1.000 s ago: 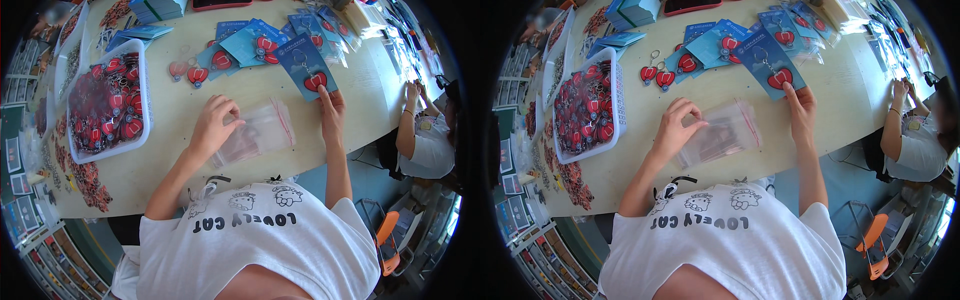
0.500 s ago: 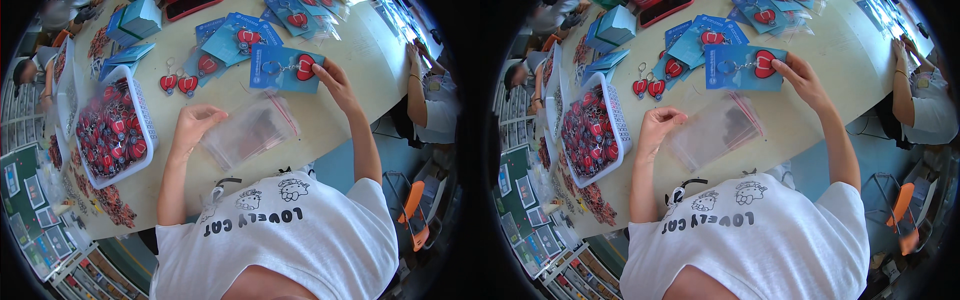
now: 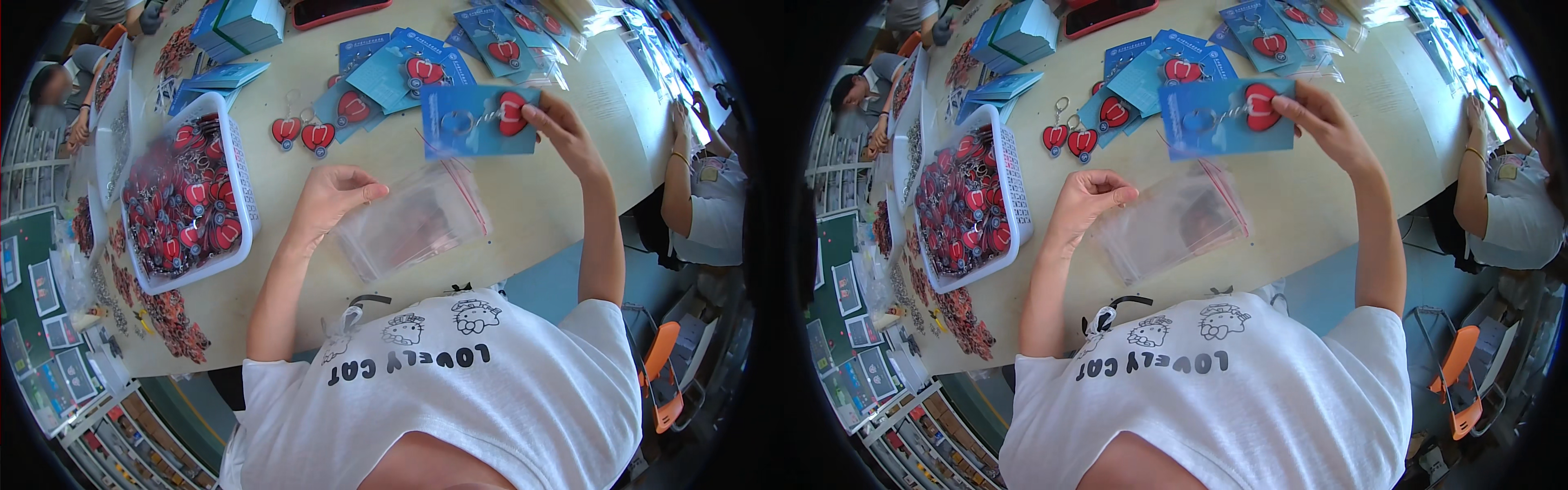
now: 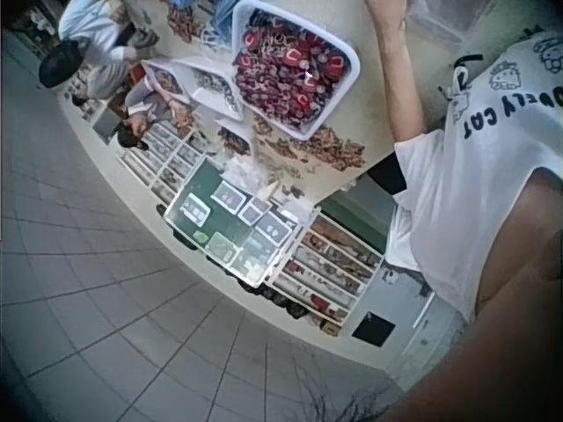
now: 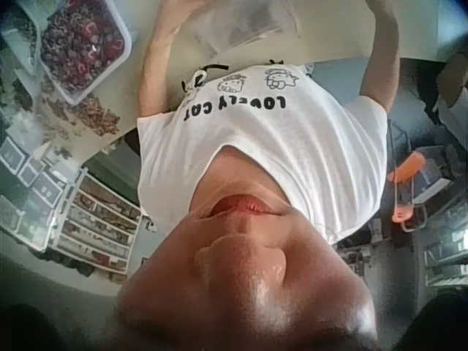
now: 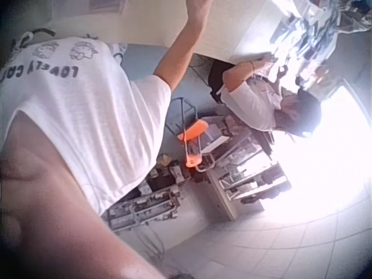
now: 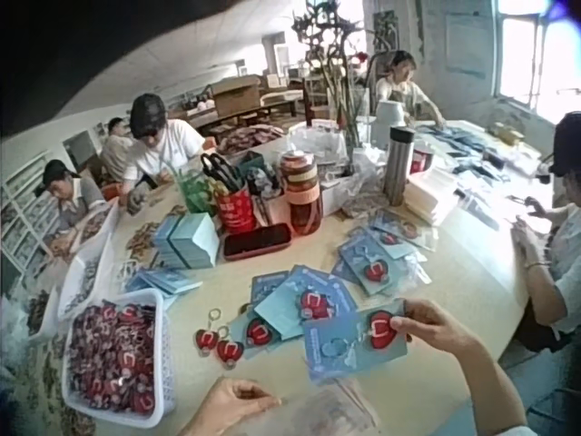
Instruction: The person repeatedly picks up heart-shaped keychains attached to blue cards and places them into small clear plastic bags. The person handles the items one by one, opening the bags and inserting the keychains before setting the packaged items aside on the table.
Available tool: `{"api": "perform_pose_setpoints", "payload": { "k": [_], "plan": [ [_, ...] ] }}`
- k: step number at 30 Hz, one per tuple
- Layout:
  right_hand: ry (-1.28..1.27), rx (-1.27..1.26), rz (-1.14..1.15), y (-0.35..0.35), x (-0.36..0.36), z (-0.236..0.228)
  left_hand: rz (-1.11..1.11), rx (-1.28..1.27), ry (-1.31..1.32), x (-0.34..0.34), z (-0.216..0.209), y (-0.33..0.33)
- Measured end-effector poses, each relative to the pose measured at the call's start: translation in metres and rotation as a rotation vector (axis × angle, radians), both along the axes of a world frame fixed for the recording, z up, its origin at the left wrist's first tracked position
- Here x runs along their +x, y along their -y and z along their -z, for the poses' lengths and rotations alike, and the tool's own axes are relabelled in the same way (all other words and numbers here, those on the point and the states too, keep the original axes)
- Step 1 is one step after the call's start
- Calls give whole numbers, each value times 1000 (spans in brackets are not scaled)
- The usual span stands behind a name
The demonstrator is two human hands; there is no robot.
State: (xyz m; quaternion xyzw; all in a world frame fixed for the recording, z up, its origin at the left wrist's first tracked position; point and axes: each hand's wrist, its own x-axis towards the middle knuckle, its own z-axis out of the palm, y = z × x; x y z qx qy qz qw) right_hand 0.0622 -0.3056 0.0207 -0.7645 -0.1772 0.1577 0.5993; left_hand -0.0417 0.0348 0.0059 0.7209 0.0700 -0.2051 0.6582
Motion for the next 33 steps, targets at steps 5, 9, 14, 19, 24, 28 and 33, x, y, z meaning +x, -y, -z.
{"api": "perform_pose_setpoints", "payload": {
  "k": [5, 9, 14, 19, 24, 28, 33],
  "plan": [
    [-123, -53, -162, -7, -8, 0, 38, -52, -39, 1, -3, 2],
    [-108, -223, -222, 6, -4, -10, 53, -60, -32, -1, 1, 2],
    [-121, -79, -191, 6, -3, -19, 51, -129, -18, 0, -2, 9],
    [-77, -282, -323, -28, -4, -13, 158, -69, 72, 3, 0, 18],
    [-110, -202, -346, -78, -33, -9, 181, -45, 50, 3, 1, 26],
    [-146, -44, -12, -75, -46, -3, 78, -136, 2, 3, -5, 25],
    [-237, -48, -110, -83, -63, -1, 231, -136, 52, 8, -8, 38]
  ]
}}
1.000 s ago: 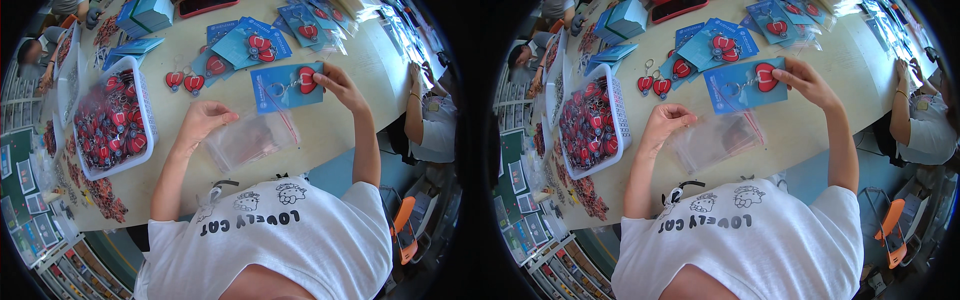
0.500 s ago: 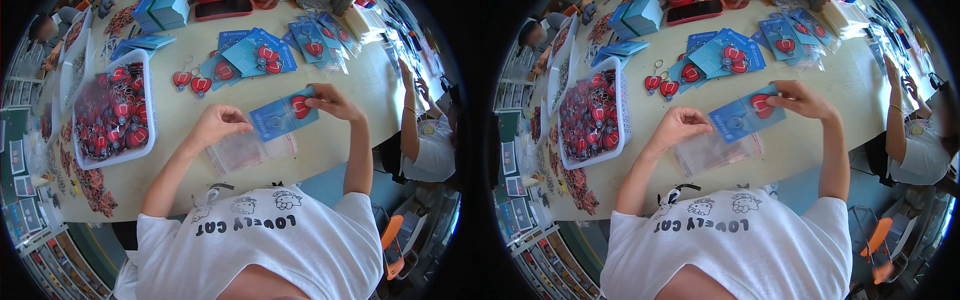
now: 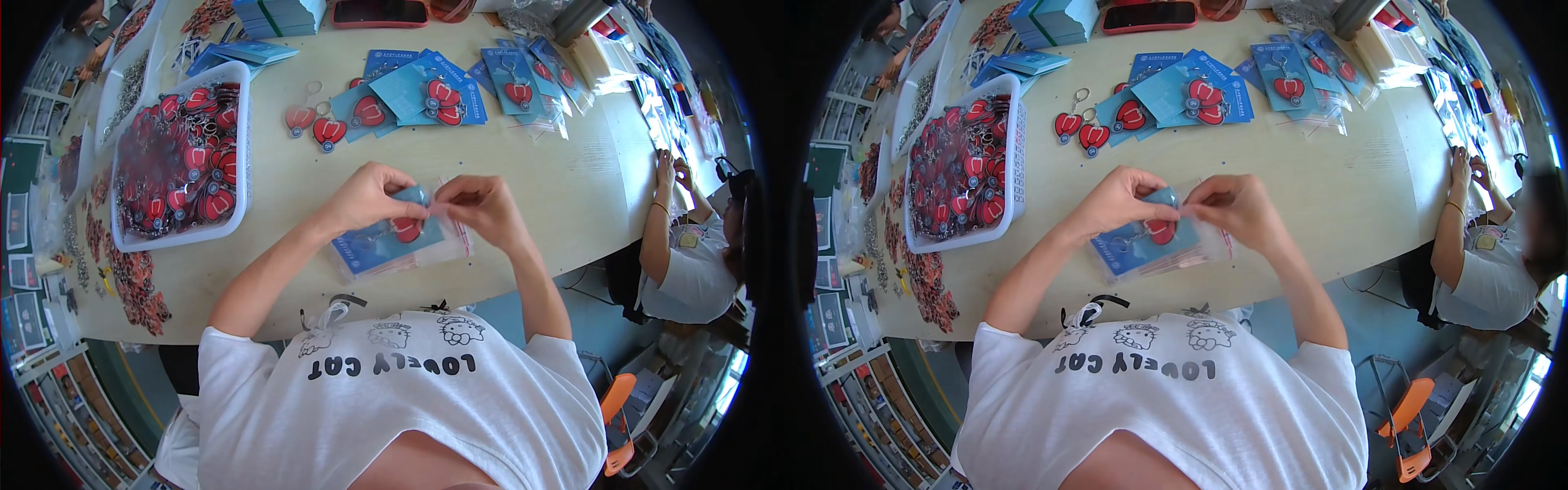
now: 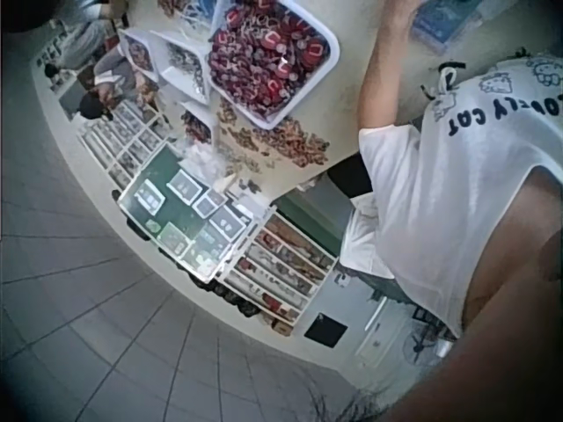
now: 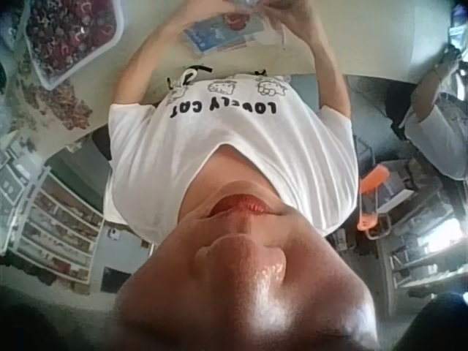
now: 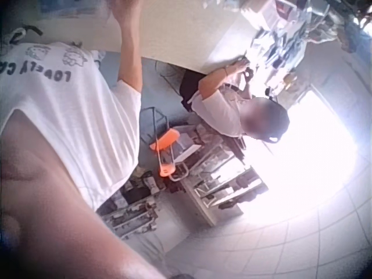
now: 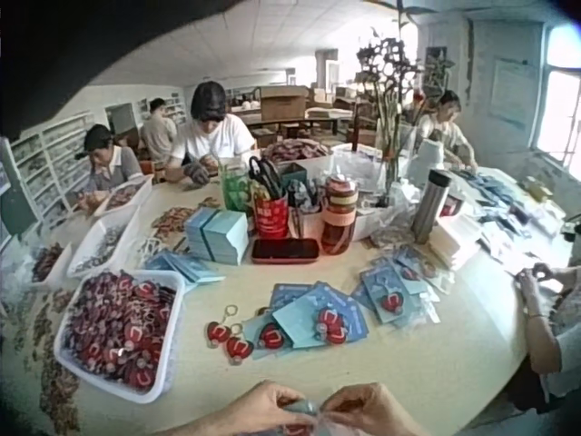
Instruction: The person repeatedly picks up heart-shaped keychains attached to blue cards and places them into small clear plastic bags. The person handles the items one by one, opening the bags and inserting the keychains before setting the packaged items aside on the table.
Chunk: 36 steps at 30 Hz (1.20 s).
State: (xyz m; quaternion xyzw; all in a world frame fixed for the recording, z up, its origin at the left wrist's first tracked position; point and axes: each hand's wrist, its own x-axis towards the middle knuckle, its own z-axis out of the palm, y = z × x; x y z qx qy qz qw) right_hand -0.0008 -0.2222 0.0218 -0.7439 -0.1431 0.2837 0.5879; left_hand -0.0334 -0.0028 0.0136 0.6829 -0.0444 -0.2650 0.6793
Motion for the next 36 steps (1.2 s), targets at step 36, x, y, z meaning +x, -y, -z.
{"api": "perform_pose_setpoints", "payload": {
  "k": [36],
  "plan": [
    [590, 123, 406, -24, 73, 4, -567, -486, 485, 151, -33, -10]
  ]
}}
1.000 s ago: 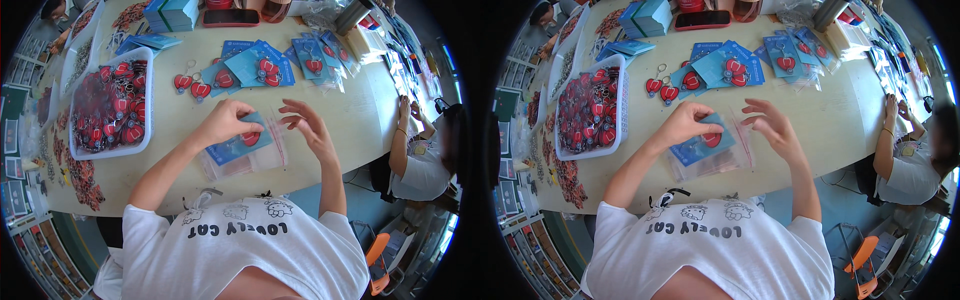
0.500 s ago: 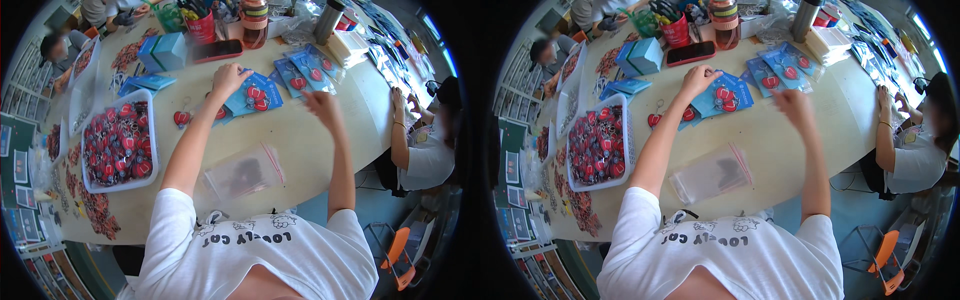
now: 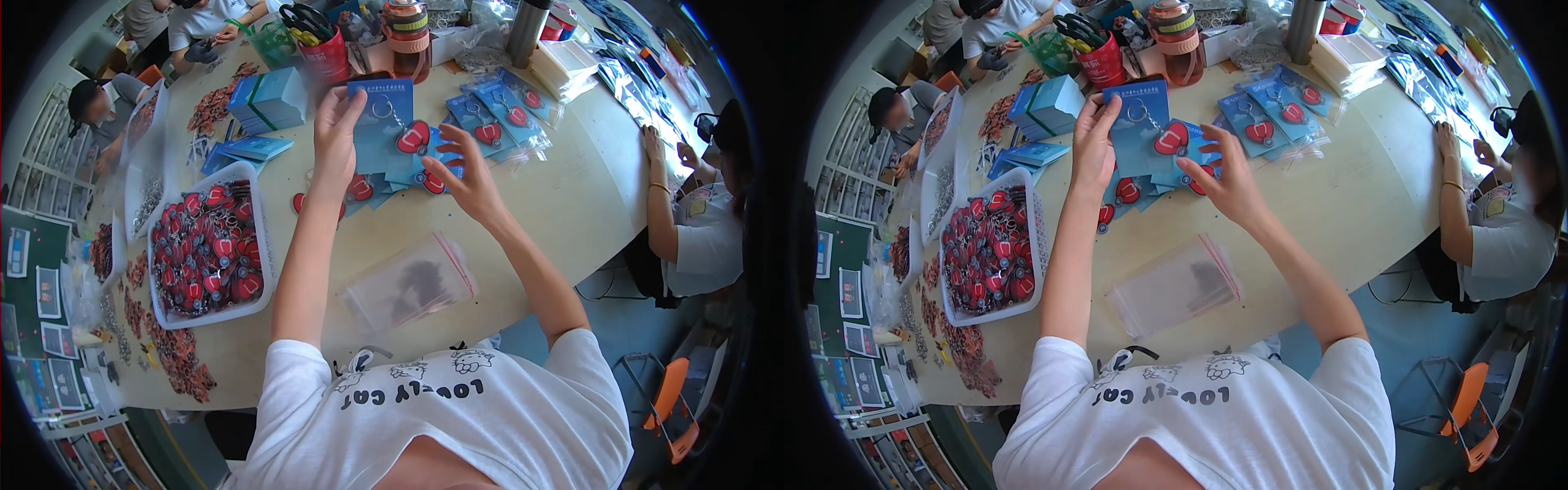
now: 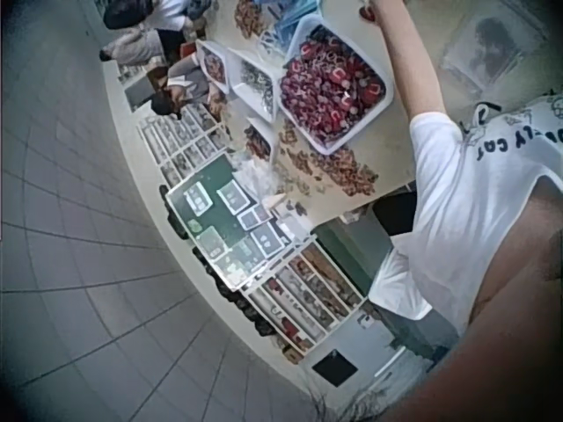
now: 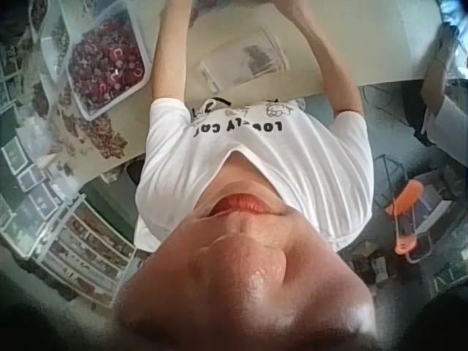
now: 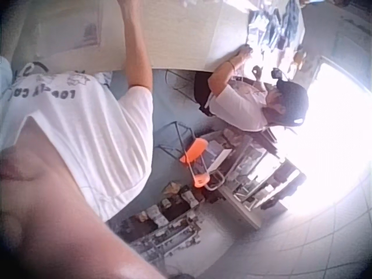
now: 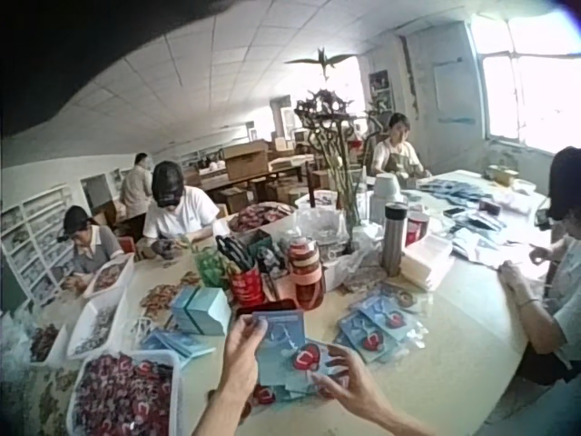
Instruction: The person repeatedly picks up heart-shaped keychains attached to blue cards and places them into small clear plastic bags. The person handles the items one by one, opening the bags and inserting the keychains before setting the packaged items aside on the table.
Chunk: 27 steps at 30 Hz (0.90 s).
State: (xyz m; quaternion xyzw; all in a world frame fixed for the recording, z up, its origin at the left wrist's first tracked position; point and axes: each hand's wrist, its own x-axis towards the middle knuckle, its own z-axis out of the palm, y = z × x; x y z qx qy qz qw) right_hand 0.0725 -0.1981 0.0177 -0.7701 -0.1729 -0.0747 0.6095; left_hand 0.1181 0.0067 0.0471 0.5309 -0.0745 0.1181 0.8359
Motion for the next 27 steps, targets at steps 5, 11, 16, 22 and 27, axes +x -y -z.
{"api": "perform_pose_setpoints", "payload": {
  "k": [5, 11, 16, 22, 27],
  "plan": [
    [-485, 483, -257, -29, -16, -11, -122, -59, 132, -23, -20, 13],
    [-373, 517, -124, -49, -25, -12, -249, -81, 117, -46, -35, 30],
    [-13, 312, 71, -50, -24, -13, -399, -116, 134, -49, -27, 31],
    [795, -355, 351, -40, -18, -26, -432, -211, 90, -57, -30, 37],
    [819, -521, 187, -40, -29, -23, -408, -256, 106, -61, -37, 37]
  ]
}}
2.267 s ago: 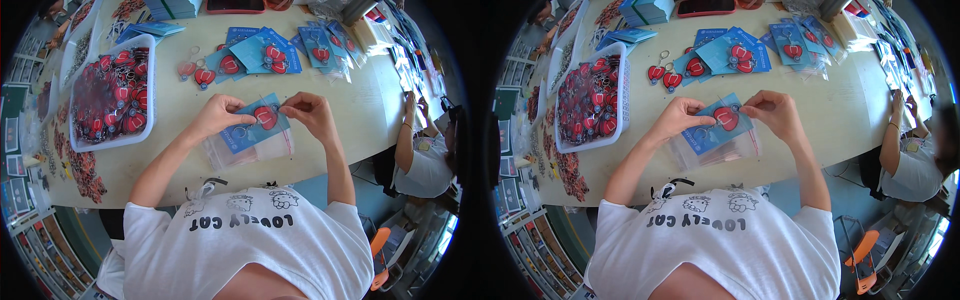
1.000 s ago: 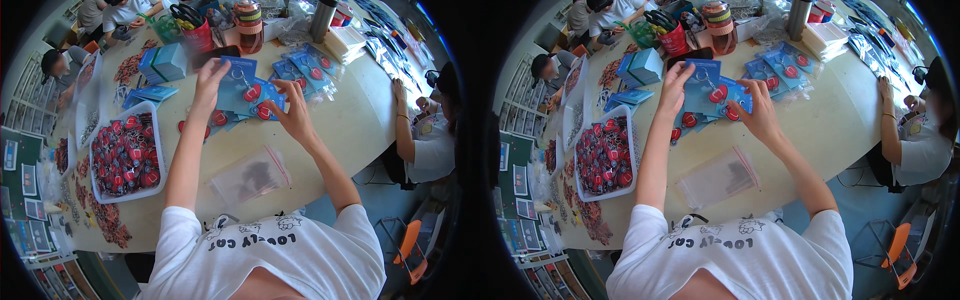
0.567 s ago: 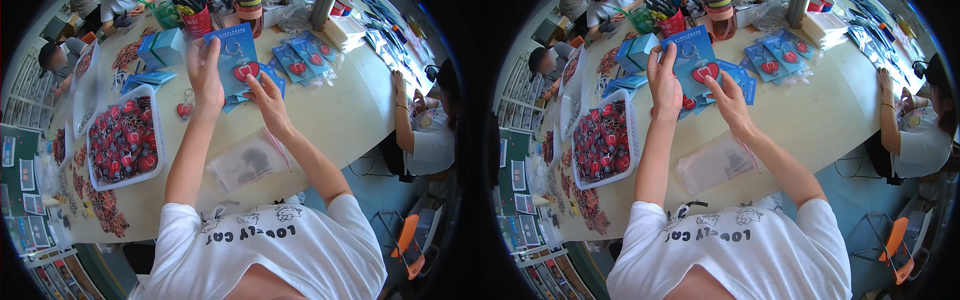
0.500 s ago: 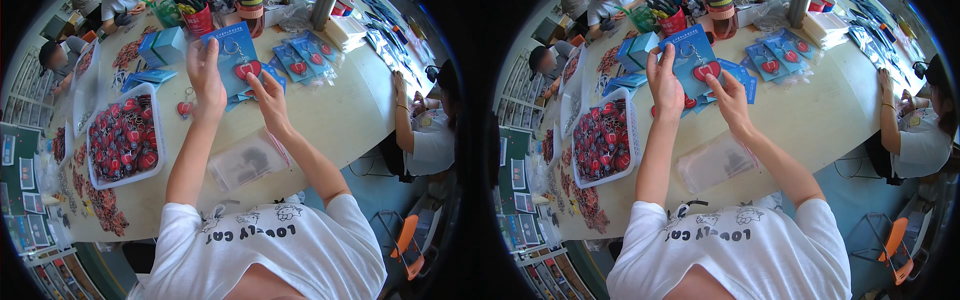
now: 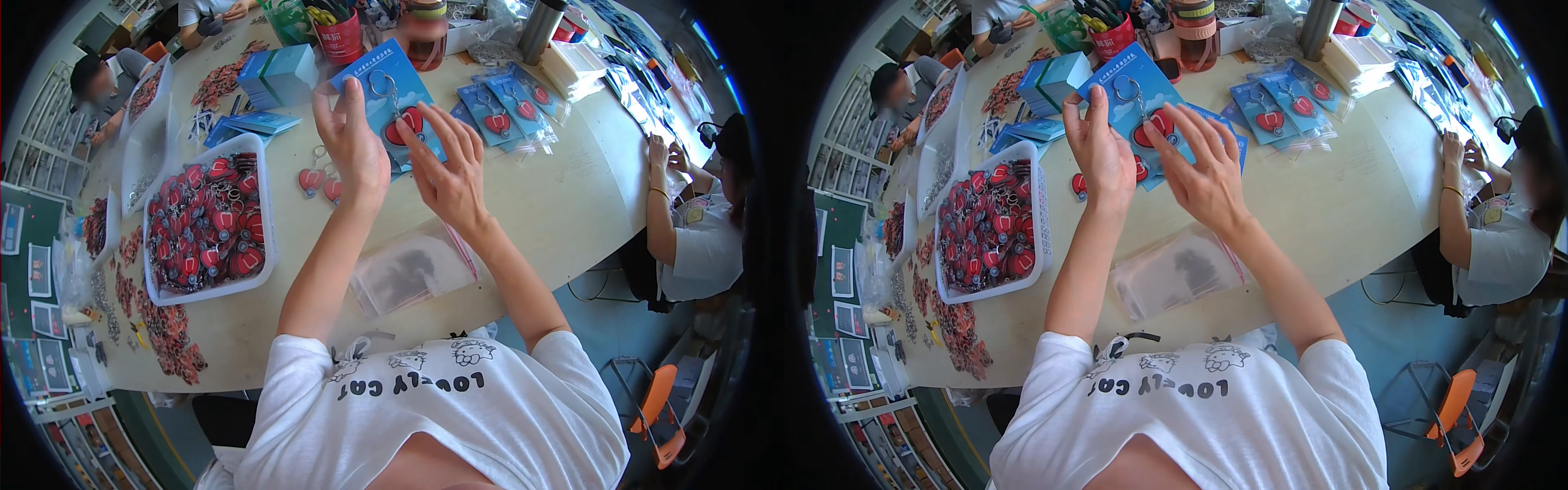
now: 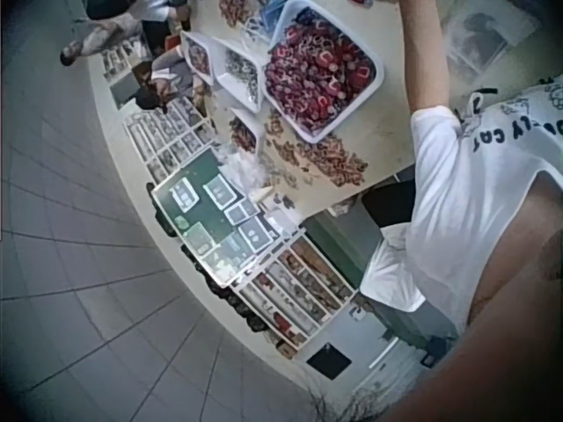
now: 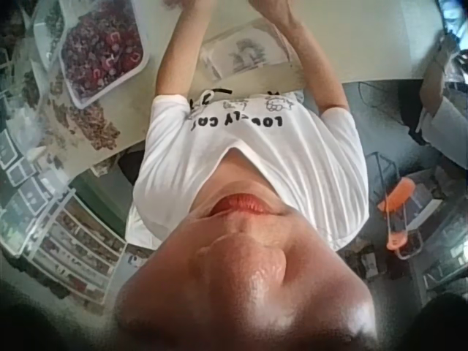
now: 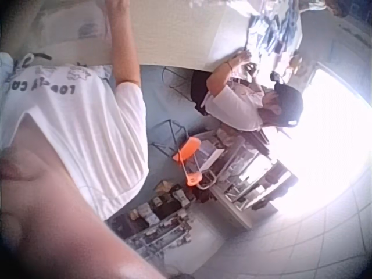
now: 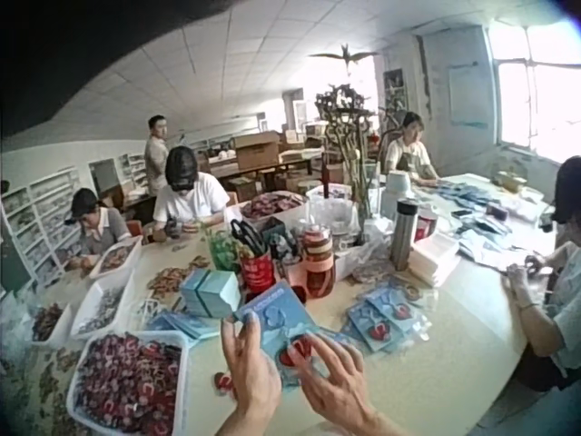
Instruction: The person repeatedly picks up heart-shaped keychains attached to blue cards and places them into small clear plastic bags. The person handles the items one by one, opening the bags and inserting the keychains before setting the packaged items aside on the table.
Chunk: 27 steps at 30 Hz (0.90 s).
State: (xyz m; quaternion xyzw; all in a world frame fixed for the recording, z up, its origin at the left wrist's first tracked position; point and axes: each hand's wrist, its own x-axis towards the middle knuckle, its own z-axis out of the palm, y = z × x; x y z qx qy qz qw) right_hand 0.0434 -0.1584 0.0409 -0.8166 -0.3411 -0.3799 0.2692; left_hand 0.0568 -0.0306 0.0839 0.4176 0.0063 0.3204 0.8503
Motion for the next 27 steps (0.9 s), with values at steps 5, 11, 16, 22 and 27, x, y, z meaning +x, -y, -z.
{"api": "perform_pose_setpoints", "payload": {
  "k": [5, 11, 16, 22, 27],
  "plan": [
    [-427, 603, -75, -7, -9, 1, -13, 20, -6, -4, 3, 2],
    [-286, 638, 0, -15, 7, -15, -265, 608, 242, -14, -1, 9],
    [-415, 763, -116, -29, 17, -12, -309, 628, 209, 3, 7, 8],
    [-395, 792, -129, -22, 11, -25, -363, 701, 220, 8, 10, 2],
    [-344, 651, -56, -19, 14, -25, -229, 375, 161, 1, -4, 12]
  ]
}}
